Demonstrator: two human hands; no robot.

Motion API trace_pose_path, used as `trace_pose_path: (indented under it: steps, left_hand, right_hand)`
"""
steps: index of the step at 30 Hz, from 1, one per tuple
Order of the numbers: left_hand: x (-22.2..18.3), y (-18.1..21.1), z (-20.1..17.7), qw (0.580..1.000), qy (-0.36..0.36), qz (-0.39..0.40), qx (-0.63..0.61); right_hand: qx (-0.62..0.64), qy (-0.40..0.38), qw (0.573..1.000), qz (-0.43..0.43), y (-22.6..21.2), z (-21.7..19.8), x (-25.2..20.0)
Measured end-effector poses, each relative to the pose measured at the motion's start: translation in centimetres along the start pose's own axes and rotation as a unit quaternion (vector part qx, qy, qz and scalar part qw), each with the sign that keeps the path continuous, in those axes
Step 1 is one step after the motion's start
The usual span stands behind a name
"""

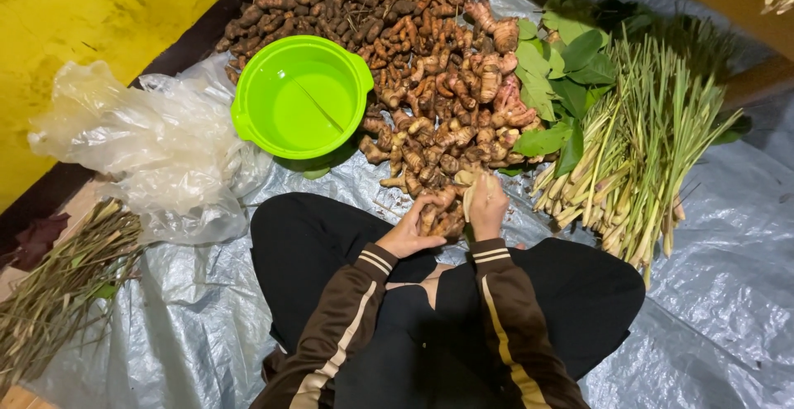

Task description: The person sorts through a pile of ginger and other herbs by hand, picking up individual pieces, removing debris, and placing them onto a wooden shelf.

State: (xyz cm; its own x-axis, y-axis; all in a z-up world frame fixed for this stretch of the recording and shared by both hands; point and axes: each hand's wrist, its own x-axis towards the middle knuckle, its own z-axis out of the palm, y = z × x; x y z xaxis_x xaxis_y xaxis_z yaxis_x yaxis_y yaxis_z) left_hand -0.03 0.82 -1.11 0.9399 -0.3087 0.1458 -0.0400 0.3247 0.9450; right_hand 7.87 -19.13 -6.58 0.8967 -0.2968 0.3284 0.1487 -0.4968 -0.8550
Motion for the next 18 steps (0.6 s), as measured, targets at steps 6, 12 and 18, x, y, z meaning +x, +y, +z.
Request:
trace_pose_path:
  steps: [6, 12, 18]
  left_hand:
    - [0.0, 0.3, 0.1, 1.0, 0.001, 0.011, 0.029]
    - [0.7, 1.2, -0.2, 0.988, 0.045, 0.003, -0.148]
    - [0.5, 3.6, 0.3, 0.942, 0.045, -0.015, -0.333]
  right_hand:
    - [0.286, 0.004, 0.914, 0.288, -6.0, -1.0, 1.0]
    - [0.45, 0.052, 0.797, 0.4, -8.1, -1.5, 2.0]
    - [0.38, -0.152, 0.877, 0.254, -9.0, -0.5, 0.6]
